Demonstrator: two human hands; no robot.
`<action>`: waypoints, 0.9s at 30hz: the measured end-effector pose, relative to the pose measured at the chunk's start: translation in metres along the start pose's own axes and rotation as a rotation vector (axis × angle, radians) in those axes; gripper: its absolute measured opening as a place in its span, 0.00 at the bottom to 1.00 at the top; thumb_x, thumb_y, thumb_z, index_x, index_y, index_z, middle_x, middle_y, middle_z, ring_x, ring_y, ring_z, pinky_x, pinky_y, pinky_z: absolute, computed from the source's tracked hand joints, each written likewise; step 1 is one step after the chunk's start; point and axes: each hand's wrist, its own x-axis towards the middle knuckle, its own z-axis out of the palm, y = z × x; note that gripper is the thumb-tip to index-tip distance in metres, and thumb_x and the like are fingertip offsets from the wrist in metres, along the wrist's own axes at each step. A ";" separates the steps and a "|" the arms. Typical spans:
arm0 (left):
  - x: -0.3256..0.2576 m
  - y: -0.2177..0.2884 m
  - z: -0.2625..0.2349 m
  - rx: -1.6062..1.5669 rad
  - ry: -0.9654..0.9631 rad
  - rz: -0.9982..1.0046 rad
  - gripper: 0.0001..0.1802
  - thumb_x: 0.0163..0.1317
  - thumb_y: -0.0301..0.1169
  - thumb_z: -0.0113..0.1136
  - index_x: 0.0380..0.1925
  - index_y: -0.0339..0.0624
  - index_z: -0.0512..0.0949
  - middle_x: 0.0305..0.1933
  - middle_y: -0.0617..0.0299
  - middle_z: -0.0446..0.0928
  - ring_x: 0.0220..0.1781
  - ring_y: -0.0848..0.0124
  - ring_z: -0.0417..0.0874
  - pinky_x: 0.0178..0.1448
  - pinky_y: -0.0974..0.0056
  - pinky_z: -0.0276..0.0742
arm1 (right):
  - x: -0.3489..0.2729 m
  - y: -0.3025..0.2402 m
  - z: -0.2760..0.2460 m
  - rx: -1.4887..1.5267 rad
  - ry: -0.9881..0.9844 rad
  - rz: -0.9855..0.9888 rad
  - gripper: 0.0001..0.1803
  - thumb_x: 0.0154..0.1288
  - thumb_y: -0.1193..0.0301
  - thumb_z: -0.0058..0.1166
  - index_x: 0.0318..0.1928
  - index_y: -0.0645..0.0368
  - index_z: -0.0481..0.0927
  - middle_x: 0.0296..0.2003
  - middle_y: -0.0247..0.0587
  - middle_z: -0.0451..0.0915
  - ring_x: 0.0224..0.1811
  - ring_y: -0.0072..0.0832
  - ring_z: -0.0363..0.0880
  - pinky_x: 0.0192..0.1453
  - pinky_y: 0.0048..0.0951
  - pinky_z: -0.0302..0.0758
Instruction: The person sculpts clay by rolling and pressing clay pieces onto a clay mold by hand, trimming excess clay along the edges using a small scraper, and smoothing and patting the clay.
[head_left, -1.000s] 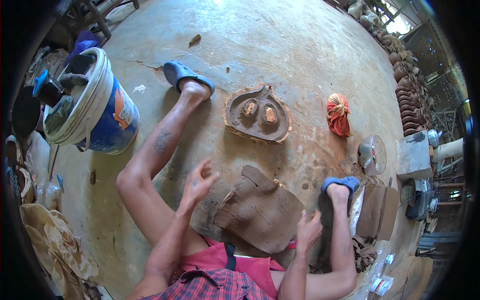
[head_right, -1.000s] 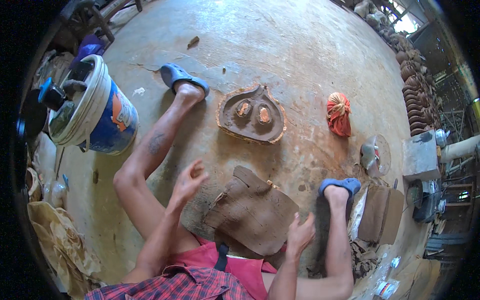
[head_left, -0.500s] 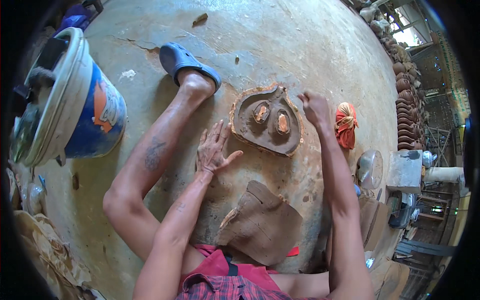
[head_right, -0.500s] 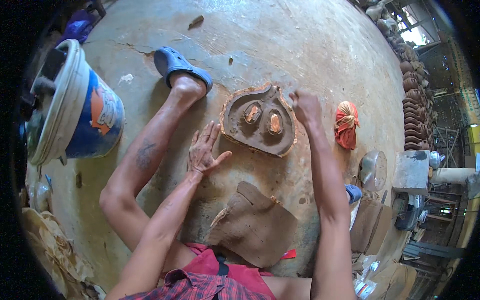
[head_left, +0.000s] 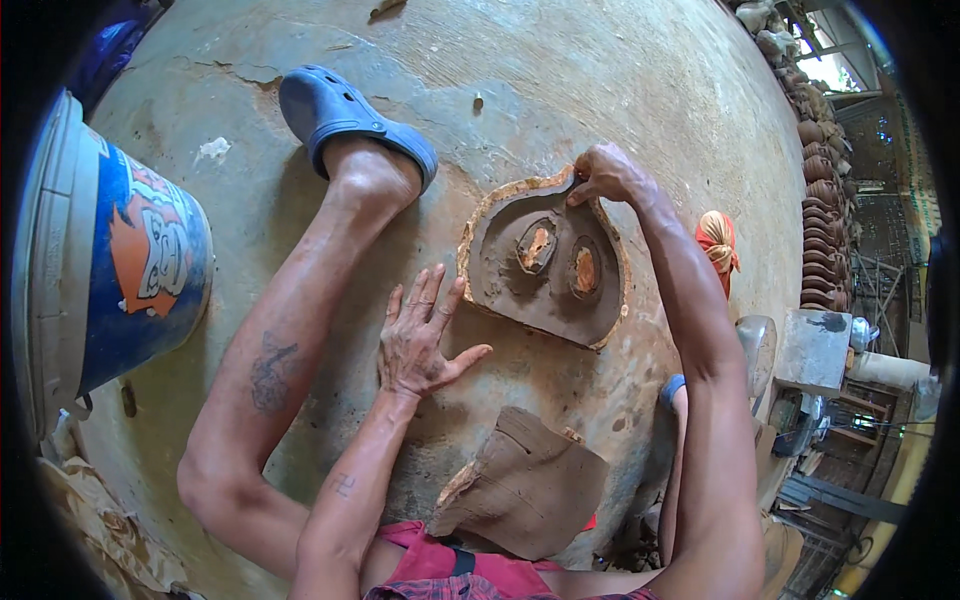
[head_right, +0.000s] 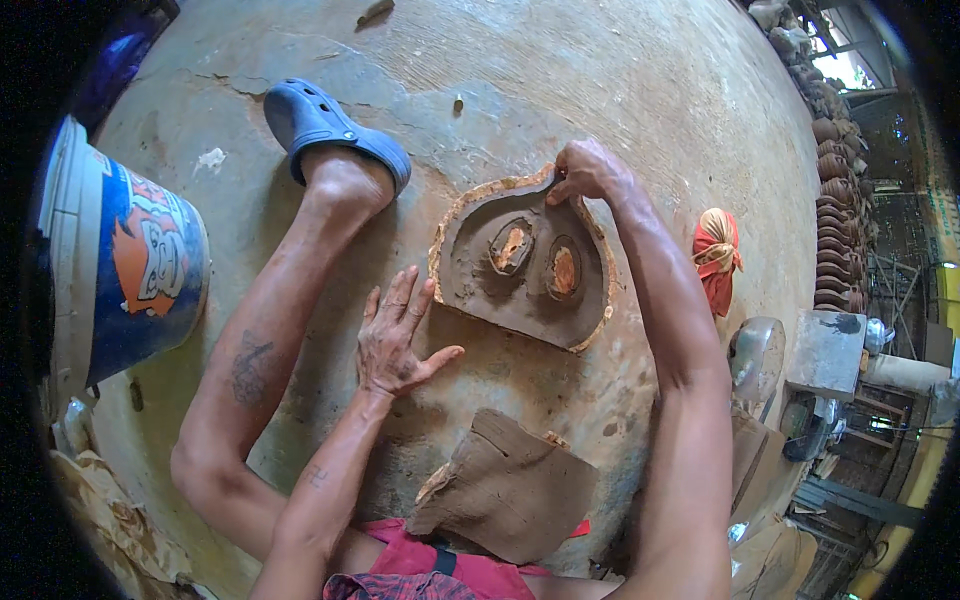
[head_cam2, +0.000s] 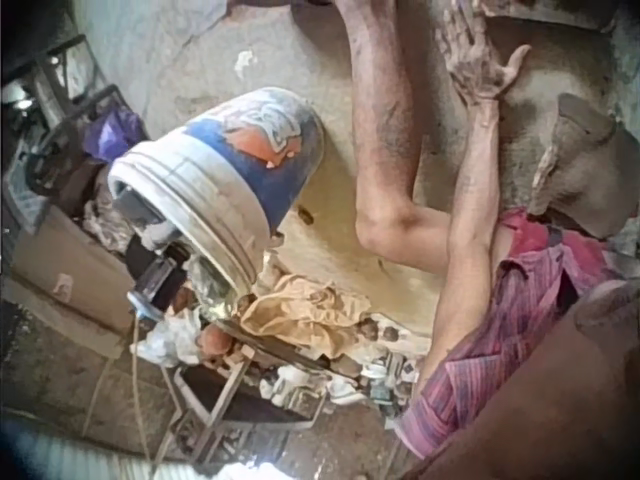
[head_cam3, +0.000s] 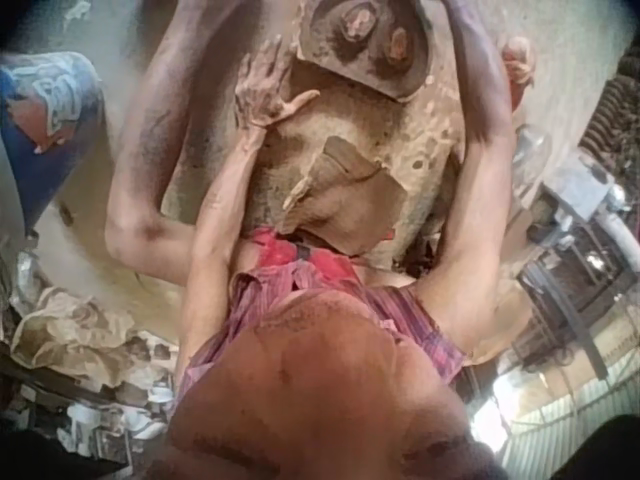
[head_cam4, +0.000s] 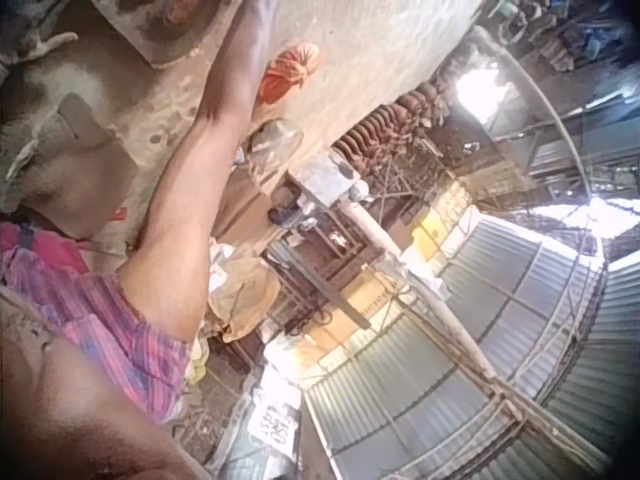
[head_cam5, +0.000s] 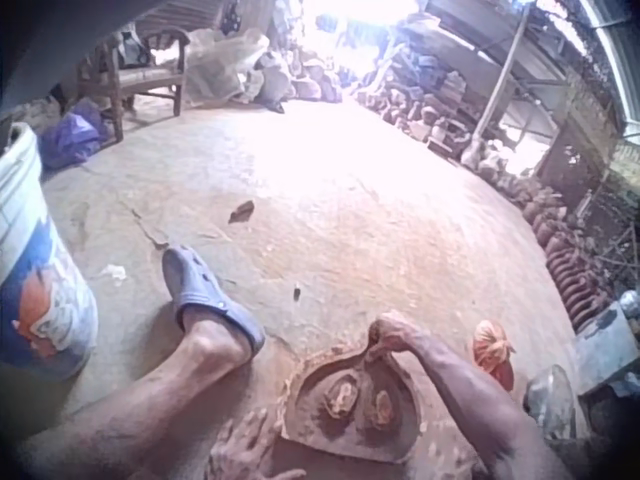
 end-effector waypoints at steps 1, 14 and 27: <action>0.001 0.001 0.000 -0.003 0.001 -0.008 0.60 0.53 0.70 0.70 0.82 0.58 0.61 0.86 0.52 0.57 0.86 0.56 0.61 0.85 0.41 0.52 | 0.001 0.000 -0.003 0.010 -0.009 -0.012 0.28 0.45 0.53 0.82 0.42 0.59 0.92 0.36 0.53 0.90 0.41 0.46 0.90 0.45 0.45 0.83; 0.000 0.001 0.000 -0.012 0.004 -0.011 0.59 0.52 0.66 0.74 0.81 0.58 0.64 0.85 0.56 0.61 0.85 0.57 0.62 0.86 0.43 0.52 | 0.013 0.006 -0.022 0.014 -0.058 -0.139 0.17 0.52 0.65 0.78 0.40 0.59 0.92 0.32 0.47 0.90 0.36 0.36 0.89 0.42 0.41 0.81; 0.000 -0.001 0.001 -0.014 0.019 -0.013 0.61 0.50 0.68 0.75 0.81 0.56 0.64 0.82 0.56 0.66 0.85 0.56 0.63 0.86 0.42 0.51 | -0.016 0.028 -0.022 0.180 0.476 0.011 0.15 0.70 0.72 0.63 0.55 0.56 0.89 0.48 0.53 0.90 0.49 0.42 0.91 0.57 0.43 0.85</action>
